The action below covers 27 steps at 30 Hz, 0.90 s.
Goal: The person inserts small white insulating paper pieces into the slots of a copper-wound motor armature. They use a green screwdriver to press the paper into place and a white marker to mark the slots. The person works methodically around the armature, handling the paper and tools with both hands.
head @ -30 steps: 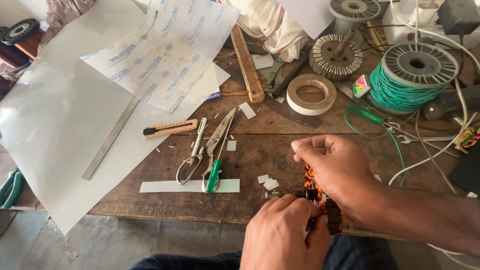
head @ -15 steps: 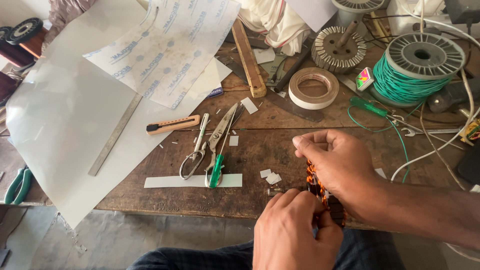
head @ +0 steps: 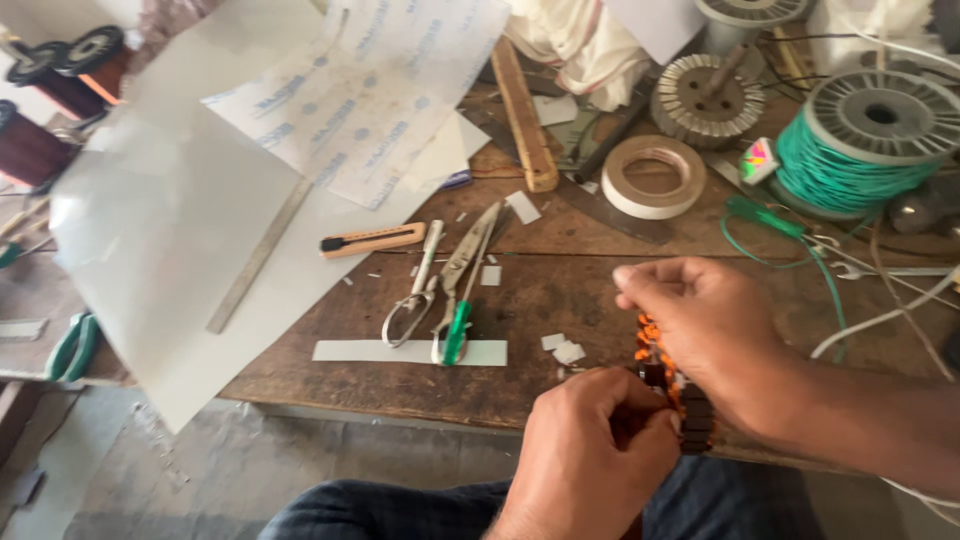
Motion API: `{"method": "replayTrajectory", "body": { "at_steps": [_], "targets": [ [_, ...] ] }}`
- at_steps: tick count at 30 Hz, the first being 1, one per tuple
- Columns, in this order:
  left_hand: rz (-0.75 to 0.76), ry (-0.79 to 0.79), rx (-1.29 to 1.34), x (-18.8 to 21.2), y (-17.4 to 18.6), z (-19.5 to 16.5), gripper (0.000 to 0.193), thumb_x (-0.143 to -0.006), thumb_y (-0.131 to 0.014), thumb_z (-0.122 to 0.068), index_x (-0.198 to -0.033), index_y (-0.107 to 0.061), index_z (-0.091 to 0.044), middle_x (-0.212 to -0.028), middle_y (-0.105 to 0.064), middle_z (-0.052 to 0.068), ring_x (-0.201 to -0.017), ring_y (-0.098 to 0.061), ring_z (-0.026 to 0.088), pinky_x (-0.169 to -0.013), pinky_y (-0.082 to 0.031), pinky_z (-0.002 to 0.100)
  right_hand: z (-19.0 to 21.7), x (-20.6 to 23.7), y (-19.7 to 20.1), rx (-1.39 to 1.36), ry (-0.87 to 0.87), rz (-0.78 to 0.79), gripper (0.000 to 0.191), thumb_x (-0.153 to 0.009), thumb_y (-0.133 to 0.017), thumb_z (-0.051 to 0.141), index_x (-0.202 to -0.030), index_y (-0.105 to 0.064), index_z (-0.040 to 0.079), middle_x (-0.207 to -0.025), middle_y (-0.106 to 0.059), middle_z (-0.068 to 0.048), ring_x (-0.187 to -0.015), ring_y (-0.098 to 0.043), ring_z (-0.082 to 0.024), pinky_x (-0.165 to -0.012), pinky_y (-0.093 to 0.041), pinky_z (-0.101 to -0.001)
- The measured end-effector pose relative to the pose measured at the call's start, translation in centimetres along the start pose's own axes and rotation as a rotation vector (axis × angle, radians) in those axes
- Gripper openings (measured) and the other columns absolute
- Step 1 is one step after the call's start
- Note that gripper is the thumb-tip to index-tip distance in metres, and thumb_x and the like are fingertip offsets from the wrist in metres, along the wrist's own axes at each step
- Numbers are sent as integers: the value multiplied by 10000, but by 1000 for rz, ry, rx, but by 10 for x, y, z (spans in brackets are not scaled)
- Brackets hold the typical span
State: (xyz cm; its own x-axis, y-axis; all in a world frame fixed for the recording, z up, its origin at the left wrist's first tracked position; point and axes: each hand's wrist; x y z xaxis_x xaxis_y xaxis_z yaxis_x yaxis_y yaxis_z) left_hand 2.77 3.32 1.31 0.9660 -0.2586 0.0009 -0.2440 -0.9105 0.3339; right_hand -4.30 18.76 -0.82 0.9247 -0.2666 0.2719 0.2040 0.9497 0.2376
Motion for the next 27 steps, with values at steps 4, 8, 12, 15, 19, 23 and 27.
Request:
{"method": "replayTrajectory", "body": {
  "at_steps": [4, 8, 12, 15, 19, 23, 27],
  "targets": [
    [-43, 94, 114, 3, 15, 17, 192, -838, -738, -204, -931, -755, -36, -817, -751, 120, -731, -735, 267, -669, -584, 335, -2, -10, 6, 18, 9, 16, 280, -944, -732, 300, -962, -718, 21, -875, -752, -35, -640, -516, -83, -574, -406, -265],
    [-343, -27, -246, -2, 31, 46, 159, -890, -667, -156, -967, -752, -44, -892, -738, 120, -803, -721, 299, -722, -569, 384, 2, -32, 12, 78, -143, 16, 327, -988, -667, 357, -1001, -716, 35, -908, -771, -20, -723, -538, -70, -667, -405, -250],
    [-304, -208, -492, 4, 26, 65, 276, -904, -642, -115, -1163, -708, -47, -1004, -665, 151, -962, -630, 363, -835, -510, 449, -10, -35, 11, 74, -129, -23, 275, -992, -648, 321, -1015, -719, 56, -932, -740, 5, -714, -475, -98, -670, -388, -280],
    [-220, -243, -593, 5, 19, 68, 311, -918, -649, -153, -1211, -696, -59, -1027, -629, 145, -997, -590, 356, -861, -472, 466, -14, -36, 11, -21, -105, 31, 253, -961, -666, 305, -1020, -694, 61, -946, -746, 5, -733, -535, -76, -667, -403, -265],
    [-182, -205, -647, 9, 22, 68, 180, -935, -641, -184, -1071, -689, -76, -1052, -626, 112, -1042, -584, 321, -894, -465, 446, -8, -41, 13, 73, -121, 39, 304, -1019, -703, 324, -1054, -737, 24, -904, -677, -58, -765, -482, -115, -684, -362, -281],
    [-217, -261, -630, 17, 26, 73, 416, -926, -670, -266, -1262, -642, -23, -1105, -610, 110, -1047, -580, 317, -888, -462, 444, -7, -38, 12, 8, -149, 42, 268, -968, -679, 331, -1029, -696, 70, -962, -748, -5, -792, -573, -58, -716, -411, -230],
    [-190, -346, -721, 23, 18, 85, 583, -829, -740, -393, -1266, -654, -17, -1096, -580, 129, -1025, -555, 341, -857, -448, 469, -9, -32, 8, -36, -85, 58, 272, -957, -702, 324, -1003, -685, 57, -939, -745, -13, -750, -574, -87, -682, -414, -252]
  ]
}}
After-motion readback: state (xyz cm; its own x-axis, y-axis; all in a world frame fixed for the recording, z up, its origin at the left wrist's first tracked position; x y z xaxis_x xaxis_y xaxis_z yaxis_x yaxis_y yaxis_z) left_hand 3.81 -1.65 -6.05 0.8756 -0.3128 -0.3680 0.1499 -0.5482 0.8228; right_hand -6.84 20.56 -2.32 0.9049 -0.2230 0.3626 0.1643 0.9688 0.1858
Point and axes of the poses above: each hand's wrist, its own x-axis away from the middle knuckle, its own y-axis out of the back of the hand, z = x × y
